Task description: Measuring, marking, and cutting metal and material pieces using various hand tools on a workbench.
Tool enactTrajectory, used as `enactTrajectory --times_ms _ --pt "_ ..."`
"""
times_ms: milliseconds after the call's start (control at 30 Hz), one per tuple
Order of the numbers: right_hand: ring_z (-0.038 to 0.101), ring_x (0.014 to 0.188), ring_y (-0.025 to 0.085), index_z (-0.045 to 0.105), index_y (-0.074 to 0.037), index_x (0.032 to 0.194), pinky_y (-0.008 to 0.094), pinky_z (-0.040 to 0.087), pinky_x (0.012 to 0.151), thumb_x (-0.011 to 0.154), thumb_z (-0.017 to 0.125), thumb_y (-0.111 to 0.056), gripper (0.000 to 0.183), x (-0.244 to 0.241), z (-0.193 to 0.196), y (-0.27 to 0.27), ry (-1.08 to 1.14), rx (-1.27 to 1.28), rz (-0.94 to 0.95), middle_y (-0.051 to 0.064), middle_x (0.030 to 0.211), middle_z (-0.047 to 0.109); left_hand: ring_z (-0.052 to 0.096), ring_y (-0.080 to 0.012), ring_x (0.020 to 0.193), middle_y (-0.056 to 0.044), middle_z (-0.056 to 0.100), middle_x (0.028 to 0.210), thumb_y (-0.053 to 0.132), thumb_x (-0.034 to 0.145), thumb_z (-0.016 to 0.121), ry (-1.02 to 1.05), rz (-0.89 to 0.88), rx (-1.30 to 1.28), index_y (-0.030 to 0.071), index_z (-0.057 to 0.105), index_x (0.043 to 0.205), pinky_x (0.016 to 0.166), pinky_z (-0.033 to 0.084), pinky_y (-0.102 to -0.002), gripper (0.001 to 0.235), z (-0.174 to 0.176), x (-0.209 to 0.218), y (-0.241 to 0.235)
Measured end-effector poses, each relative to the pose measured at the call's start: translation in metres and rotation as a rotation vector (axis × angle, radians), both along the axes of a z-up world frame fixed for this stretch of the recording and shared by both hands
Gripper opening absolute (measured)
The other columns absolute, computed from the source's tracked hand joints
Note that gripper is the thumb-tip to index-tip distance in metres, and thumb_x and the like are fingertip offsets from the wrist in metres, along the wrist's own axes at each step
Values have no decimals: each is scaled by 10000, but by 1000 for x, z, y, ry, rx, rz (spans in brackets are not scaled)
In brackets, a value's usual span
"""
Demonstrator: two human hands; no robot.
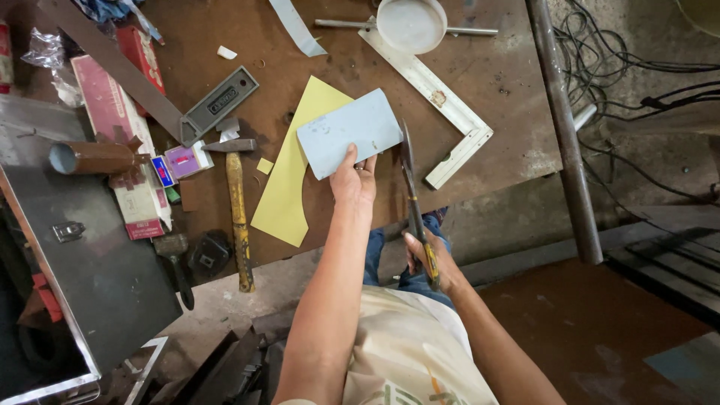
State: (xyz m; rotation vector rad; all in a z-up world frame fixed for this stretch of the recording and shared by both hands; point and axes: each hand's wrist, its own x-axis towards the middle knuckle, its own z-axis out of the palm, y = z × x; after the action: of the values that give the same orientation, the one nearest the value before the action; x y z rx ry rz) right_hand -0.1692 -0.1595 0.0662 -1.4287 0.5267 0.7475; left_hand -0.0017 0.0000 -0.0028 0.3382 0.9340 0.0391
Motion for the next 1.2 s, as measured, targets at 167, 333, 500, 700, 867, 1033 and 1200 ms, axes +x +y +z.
enactTrajectory --times_ms 167,333,500,700,867,1033,1200 --pt "579 564 142 526 -65 937 298 509 553 950 623 -515 460 -1 2 1 9 7 -7 43 667 575 630 -288 1194 -88 606 1340 -64 931 578 14 -7 4 143 528 1362 981 596 -528 481 1 -2 0" --pt "517 518 143 522 -84 912 310 445 490 924 659 -504 442 -2 0 2 23 -25 -54 42 647 529 629 -304 1204 -105 606 1349 -62 939 597 -33 7 8 121 531 1371 988 596 -541 473 -12 -4 0" --pt "496 475 134 505 -75 846 313 422 454 916 697 -467 443 -1 3 5 20 -72 -61 30 598 513 617 -297 1201 -85 608 1333 -49 930 597 -13 10 11 159 531 1361 976 587 -539 484 -5 -2 -1" --pt "496 391 123 612 -50 870 301 378 369 860 778 -403 390 9 9 -2 73 -158 -143 24 545 527 630 -267 1156 -67 628 1282 -86 835 627 -84 -136 120 146 544 1338 953 581 -536 560 26 4 22" --pt "568 452 207 701 0 986 352 428 410 827 807 -395 438 38 5 -11 22 -274 25 97 576 592 678 -260 955 -128 704 1038 -46 773 652 -245 -611 529 -104 676 1098 861 562 -393 331 15 3 76" --pt "705 857 445 601 63 1289 490 564 749 740 771 -208 635 80 7 6 -531 -721 322 261 921 713 672 -237 779 -126 697 893 21 753 615 -205 -869 493 -81 685 974 721 563 -355 253 46 18 84" --pt "681 903 459 614 -9 1335 532 554 790 826 720 -226 564 92 9 17 -614 -910 394 270 1012 716 703 -237 777 -134 718 889 72 791 618 -121 -882 431 -71 698 964 715 591 -365 239 57 16 80"
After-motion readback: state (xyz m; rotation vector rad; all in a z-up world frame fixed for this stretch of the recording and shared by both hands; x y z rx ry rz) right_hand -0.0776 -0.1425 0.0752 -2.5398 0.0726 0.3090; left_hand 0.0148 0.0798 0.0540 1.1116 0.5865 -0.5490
